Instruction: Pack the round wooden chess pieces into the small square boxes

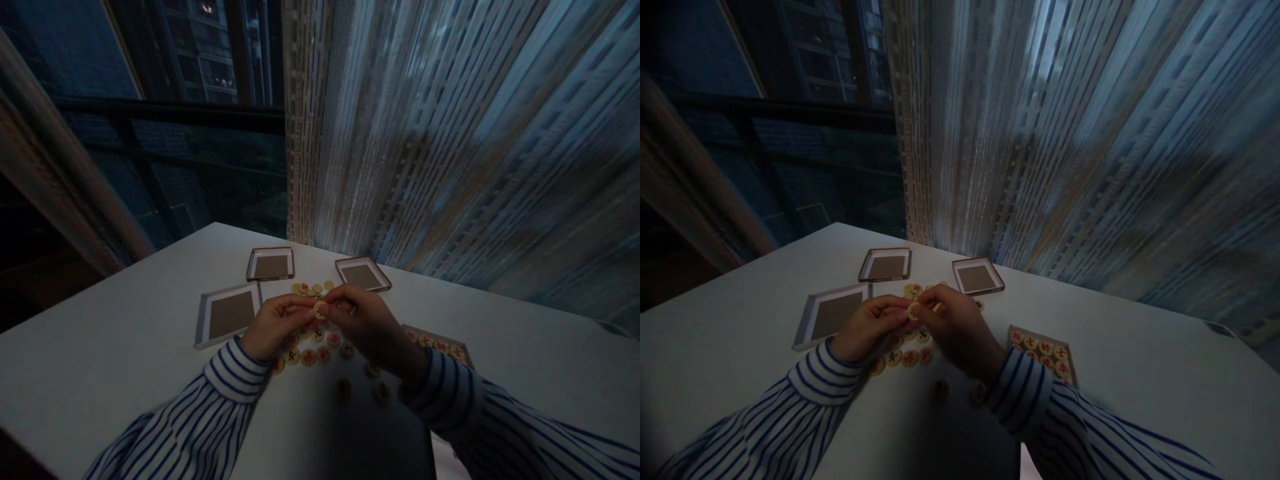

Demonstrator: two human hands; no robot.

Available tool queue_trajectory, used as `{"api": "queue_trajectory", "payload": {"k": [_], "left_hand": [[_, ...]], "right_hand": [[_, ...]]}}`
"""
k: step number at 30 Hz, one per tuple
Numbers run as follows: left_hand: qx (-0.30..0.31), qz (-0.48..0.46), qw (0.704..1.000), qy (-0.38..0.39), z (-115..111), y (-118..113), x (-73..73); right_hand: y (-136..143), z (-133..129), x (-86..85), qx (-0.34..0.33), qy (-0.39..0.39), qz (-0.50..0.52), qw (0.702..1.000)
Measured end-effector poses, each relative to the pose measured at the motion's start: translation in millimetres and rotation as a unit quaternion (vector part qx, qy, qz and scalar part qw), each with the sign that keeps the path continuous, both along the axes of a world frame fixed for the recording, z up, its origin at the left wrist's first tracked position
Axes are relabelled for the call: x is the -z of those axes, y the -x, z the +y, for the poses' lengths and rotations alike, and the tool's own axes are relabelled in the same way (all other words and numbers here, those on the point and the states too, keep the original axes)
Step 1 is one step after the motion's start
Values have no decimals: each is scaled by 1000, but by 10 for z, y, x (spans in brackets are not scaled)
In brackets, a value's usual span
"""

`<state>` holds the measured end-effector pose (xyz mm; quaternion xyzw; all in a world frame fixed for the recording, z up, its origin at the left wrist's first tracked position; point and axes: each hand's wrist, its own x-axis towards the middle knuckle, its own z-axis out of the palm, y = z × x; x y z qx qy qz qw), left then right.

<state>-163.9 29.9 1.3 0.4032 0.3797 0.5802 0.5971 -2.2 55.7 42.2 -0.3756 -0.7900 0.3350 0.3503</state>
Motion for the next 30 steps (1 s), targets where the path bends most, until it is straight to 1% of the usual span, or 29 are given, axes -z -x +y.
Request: {"api": "queue_trajectory", "payload": {"k": [2,5,7,9,13,15,18,22,27,30], "left_hand": [[3,6,1000,2,-3,-3,1],[15,12,1000,2,-3,-5,-4],[19,11,1000,0,-5,-12,-9],[15,4,1000,1,-11,-25,-15],[6,-34,999,10,-42,-79,-23],[13,-40,999,10,-72,-118,-31],[28,-37,999,11,-133,-185,-54],[53,-18,998,18,-227,-276,-92],[76,45,996,12,-336,-372,-100],[98,90,991,20,-397,-425,-76]], "right_hand": [[-7,2,-1,2,8,3,1000],[-27,-6,-9,6,50,-2,999],[-50,-20,-19,-2,62,-5,998],[-83,-43,-30,-13,38,-9,999],[-178,-122,-50,-30,-74,-50,996],[-232,-174,-66,-33,-106,-71,991],[-318,-258,-100,-31,-116,-81,989],[-448,-368,-105,-47,-120,-62,990],[-629,-506,11,-54,-138,-22,989],[-734,-608,87,-54,-148,-26,987]]}}
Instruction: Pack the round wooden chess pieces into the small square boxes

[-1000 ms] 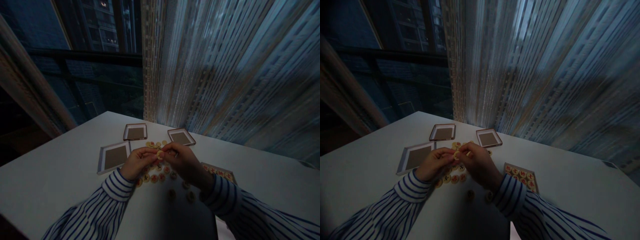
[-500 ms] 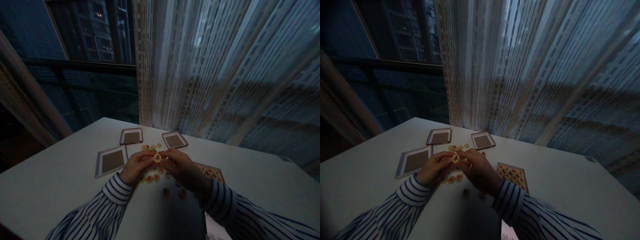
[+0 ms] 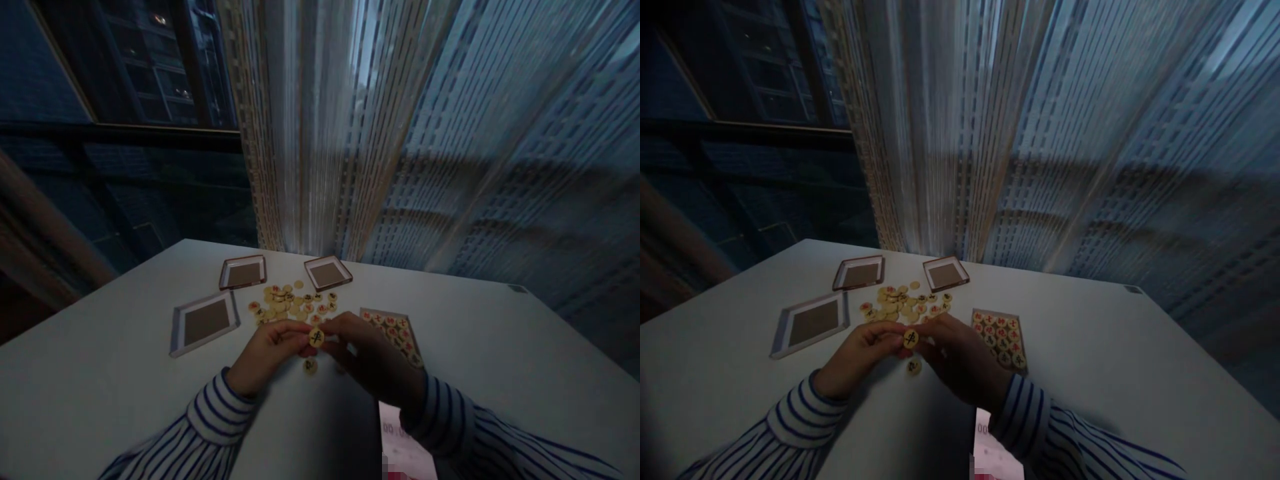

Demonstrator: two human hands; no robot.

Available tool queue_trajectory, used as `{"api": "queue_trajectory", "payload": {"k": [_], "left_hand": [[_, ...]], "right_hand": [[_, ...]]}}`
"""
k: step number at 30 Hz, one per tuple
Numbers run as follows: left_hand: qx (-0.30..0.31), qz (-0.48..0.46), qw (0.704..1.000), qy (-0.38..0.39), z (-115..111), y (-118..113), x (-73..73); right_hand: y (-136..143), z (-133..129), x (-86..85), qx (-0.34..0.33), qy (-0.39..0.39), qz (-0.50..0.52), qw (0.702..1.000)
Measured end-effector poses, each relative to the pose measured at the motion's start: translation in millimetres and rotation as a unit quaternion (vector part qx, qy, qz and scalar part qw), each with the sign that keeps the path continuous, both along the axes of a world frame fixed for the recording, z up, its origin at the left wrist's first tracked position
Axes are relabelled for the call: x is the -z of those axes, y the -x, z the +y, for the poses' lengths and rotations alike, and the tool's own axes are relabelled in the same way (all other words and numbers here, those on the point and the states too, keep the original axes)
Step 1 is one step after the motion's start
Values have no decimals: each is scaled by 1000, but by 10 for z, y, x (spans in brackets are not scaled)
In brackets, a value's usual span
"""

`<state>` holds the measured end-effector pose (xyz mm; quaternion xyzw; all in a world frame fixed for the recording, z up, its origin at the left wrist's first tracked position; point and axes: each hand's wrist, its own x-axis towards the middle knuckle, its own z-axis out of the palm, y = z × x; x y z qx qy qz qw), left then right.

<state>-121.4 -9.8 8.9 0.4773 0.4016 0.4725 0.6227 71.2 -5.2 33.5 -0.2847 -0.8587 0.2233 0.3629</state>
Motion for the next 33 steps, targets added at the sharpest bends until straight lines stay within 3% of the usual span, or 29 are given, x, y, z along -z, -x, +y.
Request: {"api": "queue_trajectory", "payload": {"k": [6,20,33], "left_hand": [[45,42,998,11,-119,-146,-7],[57,80,995,13,-231,-434,-47],[24,2,997,69,-209,-823,25]], "right_hand": [[-176,-165,111,19,-4,-38,999],[-432,-314,329,69,-33,6,997],[-689,-329,322,106,-80,26,991]]}}
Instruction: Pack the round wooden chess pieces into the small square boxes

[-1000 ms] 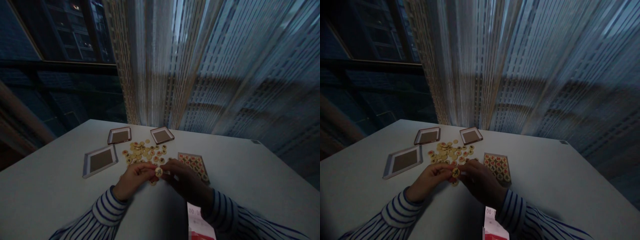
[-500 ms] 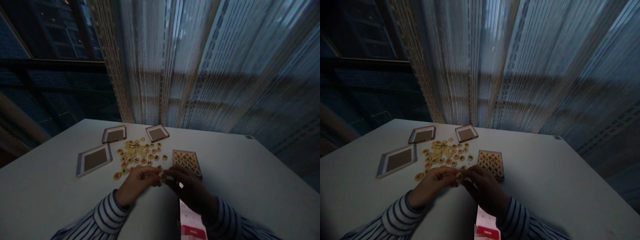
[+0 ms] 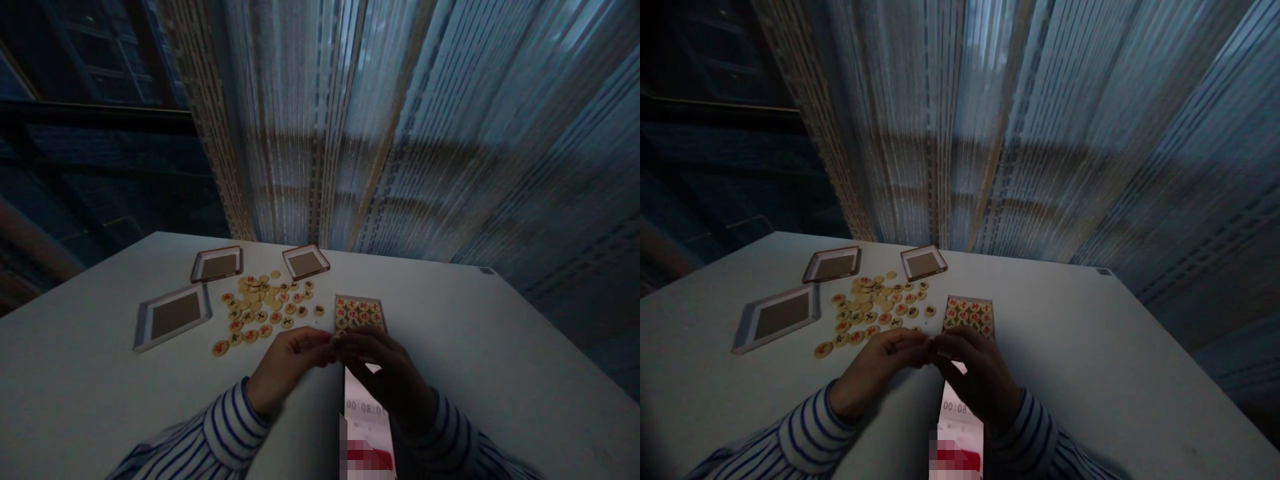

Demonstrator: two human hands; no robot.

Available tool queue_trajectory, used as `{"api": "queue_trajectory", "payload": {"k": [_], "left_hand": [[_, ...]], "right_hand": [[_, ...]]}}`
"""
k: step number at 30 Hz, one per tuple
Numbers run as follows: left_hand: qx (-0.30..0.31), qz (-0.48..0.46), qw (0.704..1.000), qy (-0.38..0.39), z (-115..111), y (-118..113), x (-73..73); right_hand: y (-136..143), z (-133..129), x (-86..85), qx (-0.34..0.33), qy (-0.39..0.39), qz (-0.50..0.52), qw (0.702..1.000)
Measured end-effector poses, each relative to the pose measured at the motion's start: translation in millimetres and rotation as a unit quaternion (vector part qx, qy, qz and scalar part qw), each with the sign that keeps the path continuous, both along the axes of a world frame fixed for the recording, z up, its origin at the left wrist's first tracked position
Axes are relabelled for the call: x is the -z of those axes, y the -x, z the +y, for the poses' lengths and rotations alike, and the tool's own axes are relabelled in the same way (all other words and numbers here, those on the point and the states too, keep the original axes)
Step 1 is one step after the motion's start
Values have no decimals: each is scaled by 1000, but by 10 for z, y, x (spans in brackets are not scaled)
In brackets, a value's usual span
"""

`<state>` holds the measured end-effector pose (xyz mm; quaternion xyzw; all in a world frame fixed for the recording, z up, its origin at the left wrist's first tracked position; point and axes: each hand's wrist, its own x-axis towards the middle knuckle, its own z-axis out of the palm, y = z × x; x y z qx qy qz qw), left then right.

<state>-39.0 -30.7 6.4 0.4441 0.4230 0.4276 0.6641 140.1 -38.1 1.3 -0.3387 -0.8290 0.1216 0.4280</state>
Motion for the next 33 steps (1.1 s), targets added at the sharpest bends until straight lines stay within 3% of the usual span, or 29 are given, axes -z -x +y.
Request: {"api": "queue_trajectory", "payload": {"k": [12,21,27,33], "left_hand": [[-12,-62,997,45,99,-304,-96],[16,-43,998,-33,169,-408,79],[-19,107,985,-136,172,-382,136],[-41,269,922,-274,154,-333,232]], "right_hand": [[-210,85,-15,33,-34,-3,999],[-281,136,13,58,-68,-51,995],[-316,172,25,80,-58,-68,993],[-427,240,39,111,-63,-60,990]]}}
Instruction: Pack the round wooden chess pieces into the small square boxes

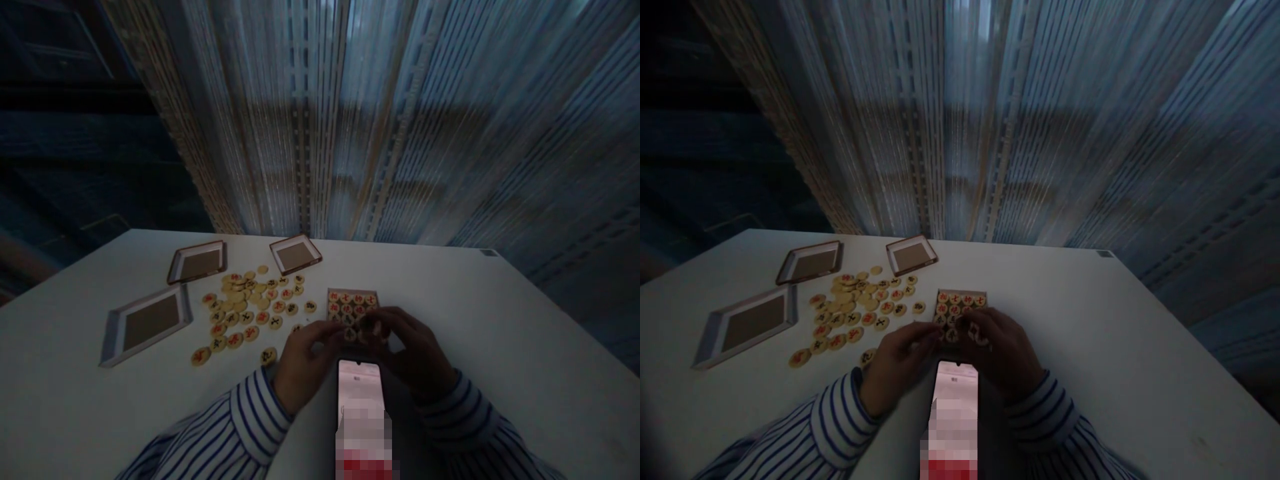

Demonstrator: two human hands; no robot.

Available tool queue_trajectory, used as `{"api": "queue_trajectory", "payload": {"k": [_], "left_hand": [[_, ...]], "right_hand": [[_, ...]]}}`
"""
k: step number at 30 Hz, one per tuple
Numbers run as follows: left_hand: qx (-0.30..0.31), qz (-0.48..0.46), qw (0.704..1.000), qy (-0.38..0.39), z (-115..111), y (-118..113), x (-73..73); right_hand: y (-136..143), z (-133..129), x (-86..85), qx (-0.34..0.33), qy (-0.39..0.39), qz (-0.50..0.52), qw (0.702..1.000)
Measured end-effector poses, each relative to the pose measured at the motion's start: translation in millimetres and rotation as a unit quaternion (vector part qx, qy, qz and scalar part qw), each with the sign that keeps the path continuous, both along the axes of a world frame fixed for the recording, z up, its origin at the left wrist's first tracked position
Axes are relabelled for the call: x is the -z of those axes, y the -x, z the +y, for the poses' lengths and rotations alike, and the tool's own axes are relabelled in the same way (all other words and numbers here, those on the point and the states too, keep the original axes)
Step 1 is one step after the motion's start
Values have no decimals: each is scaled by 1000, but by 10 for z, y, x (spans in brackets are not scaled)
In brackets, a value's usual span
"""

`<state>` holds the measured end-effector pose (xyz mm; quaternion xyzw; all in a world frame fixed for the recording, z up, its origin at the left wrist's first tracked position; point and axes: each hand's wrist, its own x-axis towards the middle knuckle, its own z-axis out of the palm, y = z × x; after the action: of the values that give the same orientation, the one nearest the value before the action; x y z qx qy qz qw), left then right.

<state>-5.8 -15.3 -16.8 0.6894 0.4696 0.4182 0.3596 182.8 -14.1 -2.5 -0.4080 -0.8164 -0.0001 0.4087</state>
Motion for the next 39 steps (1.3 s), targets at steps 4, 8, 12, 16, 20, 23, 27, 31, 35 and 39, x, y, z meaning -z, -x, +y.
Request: {"api": "queue_trajectory", "payload": {"k": [4,8,12,16,20,23,27,31,35,39], "left_hand": [[11,64,995,-77,-10,29,14],[15,81,990,-116,-4,45,19],[8,94,986,-134,7,55,49],[2,118,981,-154,14,74,95],[-2,137,979,-152,28,99,113],[-7,140,979,-145,42,111,104],[-12,159,975,-153,65,120,116],[-14,198,962,-187,88,134,158],[-8,227,953,-201,102,149,167],[4,245,951,-190,106,155,147]], "right_hand": [[-76,31,24,20,10,3,1000],[-113,57,36,46,17,8,999],[-143,81,38,64,24,6,998],[-172,97,42,80,31,6,996],[-199,120,70,79,38,11,996],[-229,144,98,85,42,11,995],[-280,166,108,89,60,10,994],[-321,175,104,87,81,5,993],[-350,181,119,78,91,-4,993],[-359,183,136,71,96,-4,993]]}}
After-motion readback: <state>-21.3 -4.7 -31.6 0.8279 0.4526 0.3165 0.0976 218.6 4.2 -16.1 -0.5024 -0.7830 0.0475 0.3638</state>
